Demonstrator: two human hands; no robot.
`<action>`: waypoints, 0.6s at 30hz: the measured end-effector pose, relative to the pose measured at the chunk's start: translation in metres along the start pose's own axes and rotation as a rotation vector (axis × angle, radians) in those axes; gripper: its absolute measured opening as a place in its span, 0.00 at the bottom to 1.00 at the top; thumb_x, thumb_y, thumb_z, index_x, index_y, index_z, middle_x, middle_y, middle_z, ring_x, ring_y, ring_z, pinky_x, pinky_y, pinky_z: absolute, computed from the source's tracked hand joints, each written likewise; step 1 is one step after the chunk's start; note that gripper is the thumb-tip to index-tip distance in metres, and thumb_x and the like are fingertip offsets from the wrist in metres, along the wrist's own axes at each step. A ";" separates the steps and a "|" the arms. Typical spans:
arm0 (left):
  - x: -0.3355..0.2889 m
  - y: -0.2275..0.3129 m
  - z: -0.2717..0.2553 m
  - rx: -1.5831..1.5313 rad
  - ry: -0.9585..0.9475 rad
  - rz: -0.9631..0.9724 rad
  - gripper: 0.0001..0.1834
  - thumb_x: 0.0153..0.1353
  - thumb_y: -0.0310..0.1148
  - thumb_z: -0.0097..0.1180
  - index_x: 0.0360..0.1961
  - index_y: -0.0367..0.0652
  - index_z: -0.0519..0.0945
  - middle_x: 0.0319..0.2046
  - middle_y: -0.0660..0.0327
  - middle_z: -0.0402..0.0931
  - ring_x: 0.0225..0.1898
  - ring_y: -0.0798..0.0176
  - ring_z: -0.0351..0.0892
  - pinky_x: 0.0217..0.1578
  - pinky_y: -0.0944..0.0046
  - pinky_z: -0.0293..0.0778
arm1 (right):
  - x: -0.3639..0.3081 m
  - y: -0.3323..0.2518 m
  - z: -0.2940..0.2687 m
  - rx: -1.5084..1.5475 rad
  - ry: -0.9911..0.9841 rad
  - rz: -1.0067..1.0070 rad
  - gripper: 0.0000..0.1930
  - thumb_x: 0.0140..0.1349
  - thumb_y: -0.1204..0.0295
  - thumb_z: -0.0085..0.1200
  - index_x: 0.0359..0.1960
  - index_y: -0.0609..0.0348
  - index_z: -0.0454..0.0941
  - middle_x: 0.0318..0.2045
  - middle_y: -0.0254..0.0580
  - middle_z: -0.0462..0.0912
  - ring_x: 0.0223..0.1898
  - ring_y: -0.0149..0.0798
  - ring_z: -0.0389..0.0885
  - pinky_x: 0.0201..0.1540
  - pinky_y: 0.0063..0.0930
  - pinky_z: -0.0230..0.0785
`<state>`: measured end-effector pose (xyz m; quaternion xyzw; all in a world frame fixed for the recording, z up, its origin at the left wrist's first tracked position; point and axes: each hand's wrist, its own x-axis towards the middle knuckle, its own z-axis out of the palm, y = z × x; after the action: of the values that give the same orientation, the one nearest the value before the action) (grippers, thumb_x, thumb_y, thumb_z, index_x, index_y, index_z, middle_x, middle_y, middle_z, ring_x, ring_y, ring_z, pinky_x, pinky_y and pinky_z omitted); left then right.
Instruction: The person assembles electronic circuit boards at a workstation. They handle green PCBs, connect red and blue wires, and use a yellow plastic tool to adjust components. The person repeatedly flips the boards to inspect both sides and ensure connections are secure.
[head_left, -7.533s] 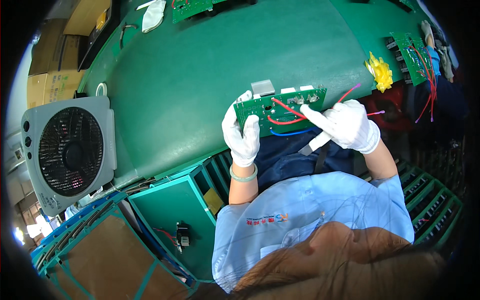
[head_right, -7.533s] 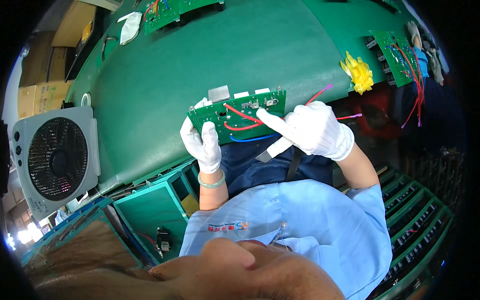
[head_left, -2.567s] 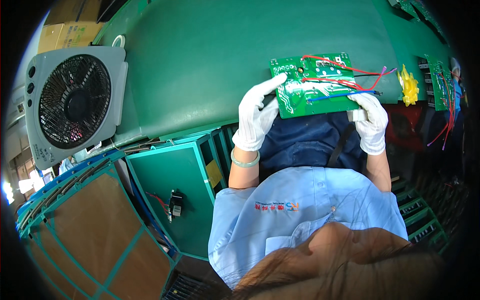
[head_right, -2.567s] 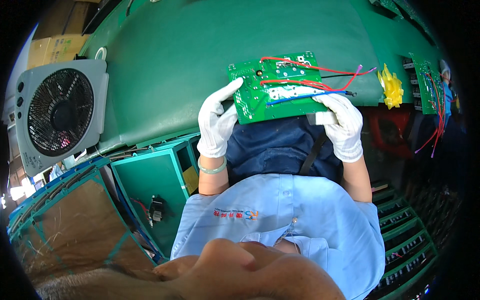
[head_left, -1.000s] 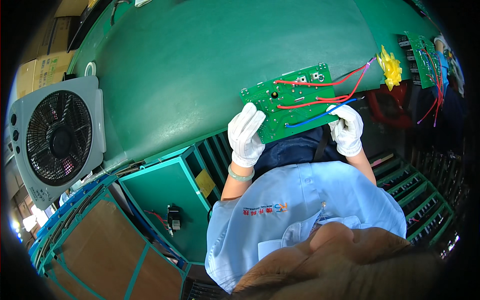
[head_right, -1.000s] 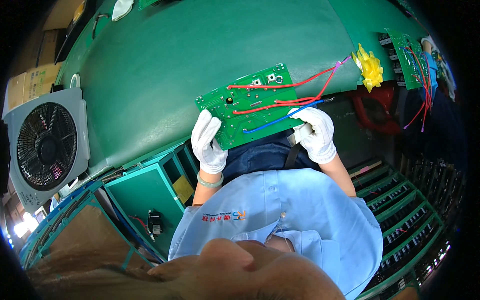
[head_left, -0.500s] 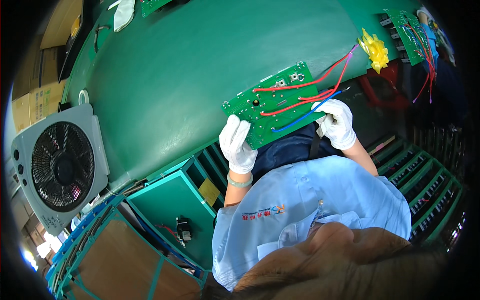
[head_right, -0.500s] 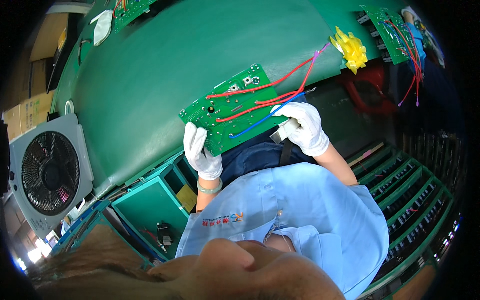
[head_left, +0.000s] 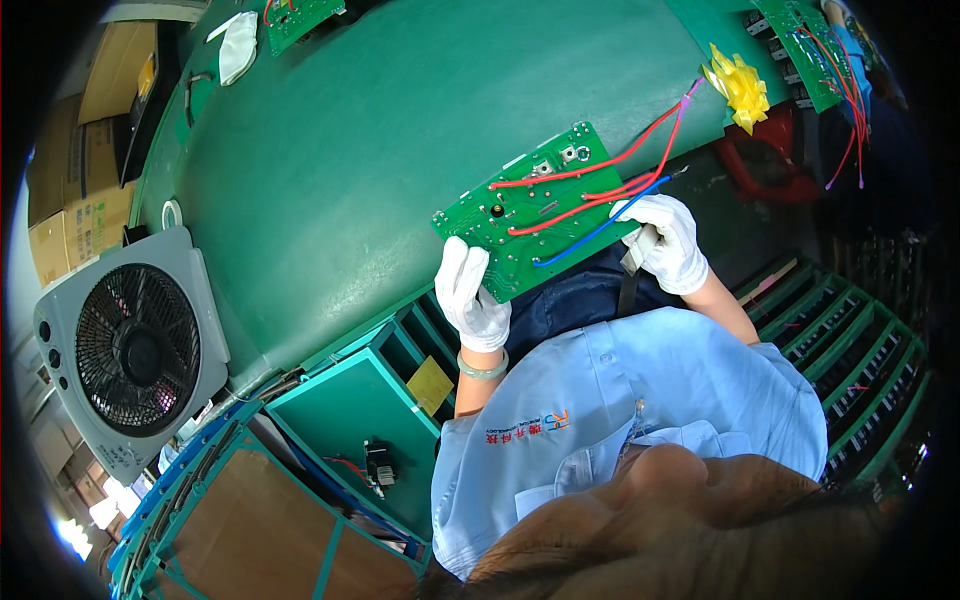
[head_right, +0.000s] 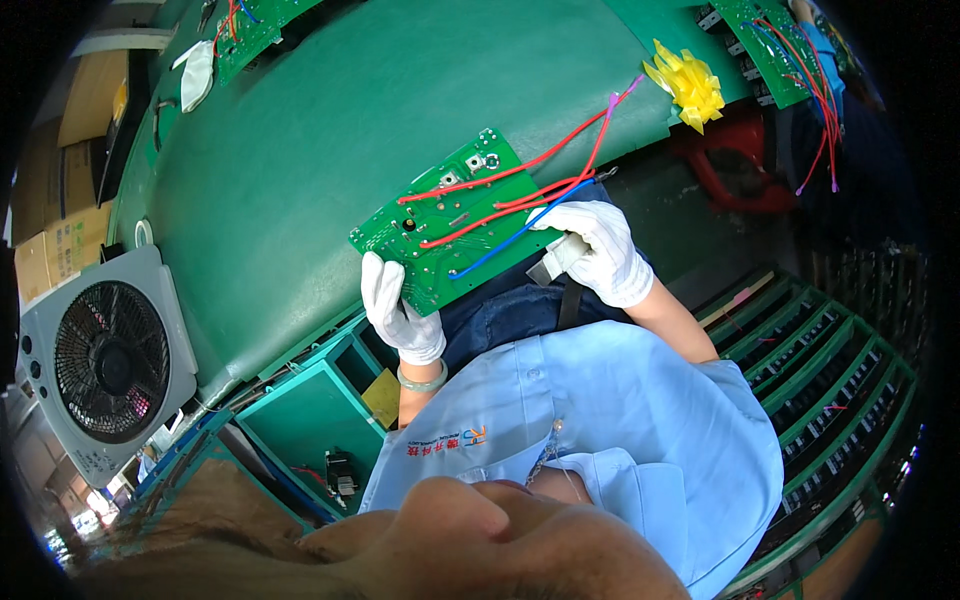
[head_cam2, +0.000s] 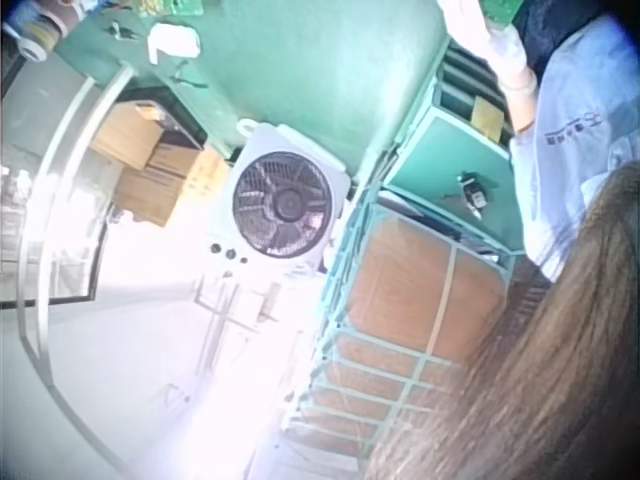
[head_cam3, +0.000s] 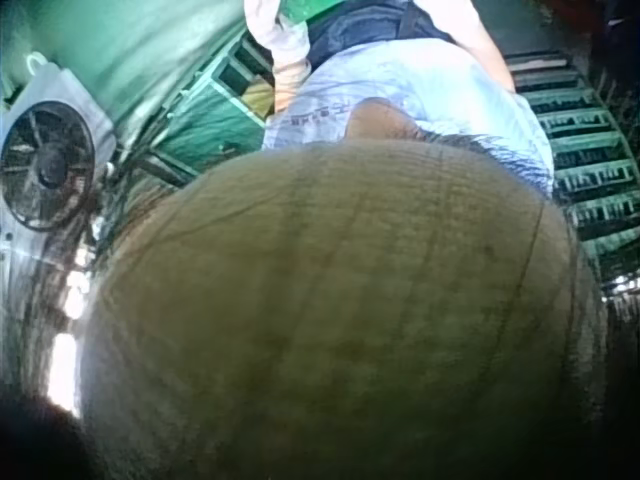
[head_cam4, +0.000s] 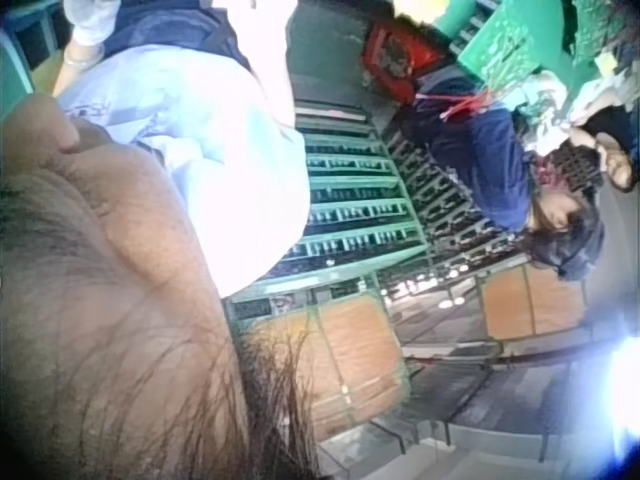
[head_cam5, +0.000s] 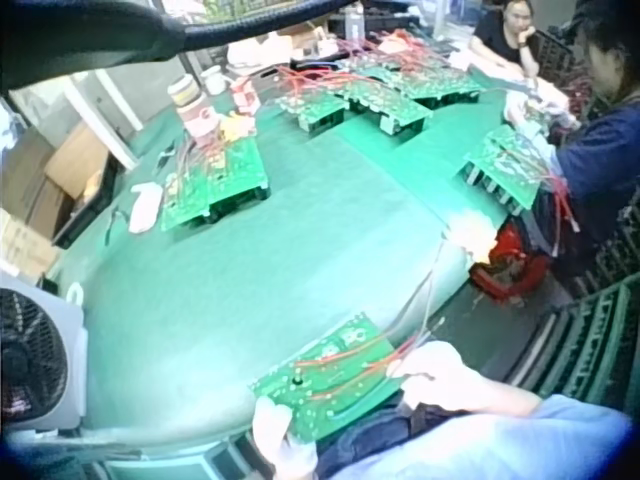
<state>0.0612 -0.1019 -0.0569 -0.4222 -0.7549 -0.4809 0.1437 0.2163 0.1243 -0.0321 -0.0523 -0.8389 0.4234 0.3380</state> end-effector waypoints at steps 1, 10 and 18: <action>0.001 0.000 0.000 -0.009 0.007 0.007 0.16 0.58 0.22 0.59 0.48 0.39 0.79 0.51 0.49 0.78 0.56 0.44 0.77 0.56 0.50 0.72 | 0.000 0.000 0.000 -0.002 -0.003 0.007 0.14 0.57 0.78 0.58 0.46 0.56 0.75 0.31 0.40 0.83 0.22 0.37 0.78 0.27 0.30 0.69; 0.008 0.002 0.003 -0.096 0.039 -0.042 0.13 0.64 0.24 0.55 0.49 0.37 0.78 0.53 0.45 0.77 0.57 0.43 0.76 0.59 0.50 0.71 | -0.004 0.000 0.009 0.035 0.058 0.058 0.24 0.49 0.95 0.40 0.46 0.60 0.75 0.36 0.43 0.84 0.21 0.32 0.77 0.26 0.24 0.71; 0.014 0.006 -0.003 -0.112 -0.025 -0.059 0.14 0.66 0.25 0.54 0.52 0.34 0.77 0.57 0.39 0.73 0.60 0.42 0.74 0.61 0.51 0.68 | -0.013 0.002 0.013 0.051 0.025 0.158 0.23 0.51 0.86 0.55 0.51 0.60 0.74 0.39 0.48 0.85 0.31 0.44 0.84 0.35 0.29 0.76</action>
<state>0.0564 -0.0960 -0.0432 -0.4132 -0.7407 -0.5209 0.0963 0.2183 0.1124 -0.0458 -0.1147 -0.8169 0.4693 0.3150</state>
